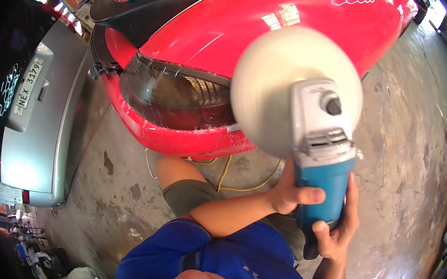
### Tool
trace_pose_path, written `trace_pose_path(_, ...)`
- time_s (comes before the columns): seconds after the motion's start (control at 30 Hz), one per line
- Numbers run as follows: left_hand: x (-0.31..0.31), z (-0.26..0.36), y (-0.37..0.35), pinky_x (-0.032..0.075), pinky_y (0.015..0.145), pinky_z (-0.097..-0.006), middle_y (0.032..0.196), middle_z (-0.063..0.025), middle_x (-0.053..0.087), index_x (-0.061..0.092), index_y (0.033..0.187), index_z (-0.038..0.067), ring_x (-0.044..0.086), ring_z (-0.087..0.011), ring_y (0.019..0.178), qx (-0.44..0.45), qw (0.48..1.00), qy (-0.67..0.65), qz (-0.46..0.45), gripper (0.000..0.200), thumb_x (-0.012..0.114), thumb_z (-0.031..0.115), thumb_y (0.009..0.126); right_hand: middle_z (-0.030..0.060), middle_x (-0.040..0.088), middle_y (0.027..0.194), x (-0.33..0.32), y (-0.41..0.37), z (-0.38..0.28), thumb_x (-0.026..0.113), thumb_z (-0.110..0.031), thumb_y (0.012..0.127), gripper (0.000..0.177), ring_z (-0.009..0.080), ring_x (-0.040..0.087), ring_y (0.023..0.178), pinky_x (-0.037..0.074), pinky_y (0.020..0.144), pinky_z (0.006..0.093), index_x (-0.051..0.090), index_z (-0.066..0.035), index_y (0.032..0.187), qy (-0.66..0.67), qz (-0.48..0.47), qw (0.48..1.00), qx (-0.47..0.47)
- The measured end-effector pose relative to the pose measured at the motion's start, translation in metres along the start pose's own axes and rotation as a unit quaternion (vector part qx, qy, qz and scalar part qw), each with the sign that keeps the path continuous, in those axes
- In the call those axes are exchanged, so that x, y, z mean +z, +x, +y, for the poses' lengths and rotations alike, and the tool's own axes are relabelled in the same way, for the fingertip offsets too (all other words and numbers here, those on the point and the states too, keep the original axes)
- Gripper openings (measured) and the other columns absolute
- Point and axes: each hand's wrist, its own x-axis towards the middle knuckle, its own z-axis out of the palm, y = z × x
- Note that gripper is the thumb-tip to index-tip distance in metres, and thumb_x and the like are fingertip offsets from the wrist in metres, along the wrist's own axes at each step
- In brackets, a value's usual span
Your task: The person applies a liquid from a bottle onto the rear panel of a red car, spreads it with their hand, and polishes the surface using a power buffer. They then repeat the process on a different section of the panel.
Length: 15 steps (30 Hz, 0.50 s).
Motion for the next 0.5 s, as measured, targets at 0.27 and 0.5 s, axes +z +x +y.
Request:
trace_pose_path(0.27, -0.003, -0.01, 0.008, 0.042, 0.119, -0.0434, 0.146, -0.0158, 0.058, 0.03, 0.162, -0.001, 0.055, -0.0273, 0.136, 0.008, 0.999, 0.039, -0.002, 0.112, 0.092, 0.038, 0.078, 0.0309, 0.04, 0.166, -0.006, -0.005, 0.017, 0.08, -0.072, 0.087, 0.131, 0.0383, 0.047, 0.151, 0.037, 0.124, 0.0487, 0.022, 0.013, 0.169, -0.02, 0.044, 0.999, 0.016)
trace_pose_path(0.5, -0.011, 0.066, -0.009, 0.042, 0.118, -0.0417, 0.144, -0.0129, 0.059, 0.044, 0.156, -0.001, 0.055, -0.0245, 0.134, 0.05, 0.997, -0.059, 0.014, 0.102, 0.095, 0.037, 0.076, 0.0336, 0.041, 0.165, 0.044, 0.017, -0.057, 0.084, -0.066, 0.085, 0.131, 0.0394, 0.048, 0.15, 0.039, 0.123, 0.0496, 0.022, 0.013, 0.169, -0.066, -0.01, 0.998, -0.002)
